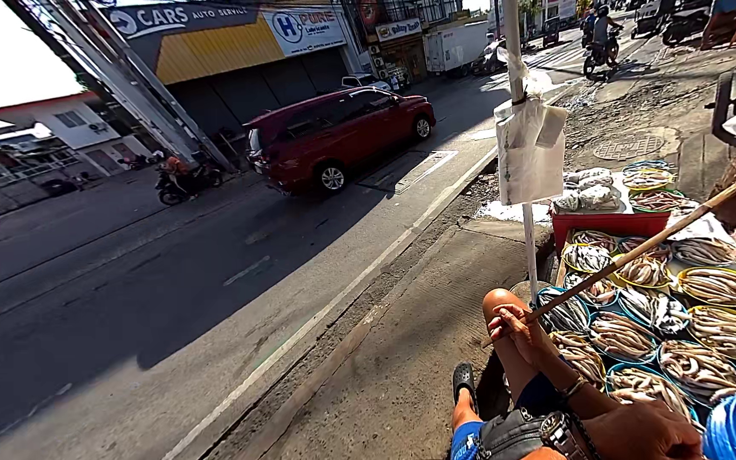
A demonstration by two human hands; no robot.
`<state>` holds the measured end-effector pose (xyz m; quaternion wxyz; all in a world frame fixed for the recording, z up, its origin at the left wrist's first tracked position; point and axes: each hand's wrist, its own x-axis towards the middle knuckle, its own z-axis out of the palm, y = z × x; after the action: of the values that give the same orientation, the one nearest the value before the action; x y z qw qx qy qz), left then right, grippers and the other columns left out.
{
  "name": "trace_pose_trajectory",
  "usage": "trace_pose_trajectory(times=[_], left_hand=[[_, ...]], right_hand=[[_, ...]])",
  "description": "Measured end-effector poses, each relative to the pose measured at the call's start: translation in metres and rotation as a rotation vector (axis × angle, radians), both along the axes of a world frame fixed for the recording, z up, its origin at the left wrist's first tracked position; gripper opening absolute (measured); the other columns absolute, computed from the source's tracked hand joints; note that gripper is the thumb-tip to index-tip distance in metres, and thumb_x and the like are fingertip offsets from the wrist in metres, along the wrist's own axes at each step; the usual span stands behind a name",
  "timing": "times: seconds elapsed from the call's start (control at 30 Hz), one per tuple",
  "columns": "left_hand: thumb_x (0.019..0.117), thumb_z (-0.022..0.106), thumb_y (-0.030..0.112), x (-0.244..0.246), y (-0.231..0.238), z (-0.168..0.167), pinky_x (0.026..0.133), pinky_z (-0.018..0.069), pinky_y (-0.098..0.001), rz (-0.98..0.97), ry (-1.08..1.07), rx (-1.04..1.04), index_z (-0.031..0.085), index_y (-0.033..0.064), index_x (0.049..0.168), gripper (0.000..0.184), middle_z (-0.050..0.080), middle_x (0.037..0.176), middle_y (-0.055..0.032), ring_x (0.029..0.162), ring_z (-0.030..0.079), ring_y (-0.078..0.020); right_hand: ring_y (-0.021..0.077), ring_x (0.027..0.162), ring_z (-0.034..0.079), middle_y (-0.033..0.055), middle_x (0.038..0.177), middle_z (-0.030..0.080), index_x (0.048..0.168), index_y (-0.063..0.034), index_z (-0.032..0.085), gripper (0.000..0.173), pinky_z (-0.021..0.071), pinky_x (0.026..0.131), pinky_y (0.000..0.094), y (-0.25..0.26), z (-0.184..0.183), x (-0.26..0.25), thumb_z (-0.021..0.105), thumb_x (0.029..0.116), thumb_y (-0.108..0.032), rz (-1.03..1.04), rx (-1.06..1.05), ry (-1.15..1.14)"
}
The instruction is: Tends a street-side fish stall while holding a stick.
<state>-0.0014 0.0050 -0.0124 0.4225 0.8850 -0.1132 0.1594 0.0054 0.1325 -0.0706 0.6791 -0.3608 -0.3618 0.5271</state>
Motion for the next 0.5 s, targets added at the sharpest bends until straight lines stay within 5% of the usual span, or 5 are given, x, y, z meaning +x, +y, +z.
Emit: trace_pose_trajectory(times=[0.5], left_hand=[[0.0984,0.057,0.019,-0.0028,-0.0005,0.0086,0.078,0.0466,-0.0388,0.034,0.011,0.058,0.064,-0.0061,0.077,0.034,0.058,0.073,-0.0162,0.075,0.060,-0.0281]], right_hand=[[0.0208,0.069,0.075,0.0130,0.082,0.075,0.115,0.0049,0.059,0.024,0.0644,0.069,0.0351,-0.0043,0.0077,-0.0026,0.039,0.1088,-0.006,-0.015,-0.002,-0.008]])
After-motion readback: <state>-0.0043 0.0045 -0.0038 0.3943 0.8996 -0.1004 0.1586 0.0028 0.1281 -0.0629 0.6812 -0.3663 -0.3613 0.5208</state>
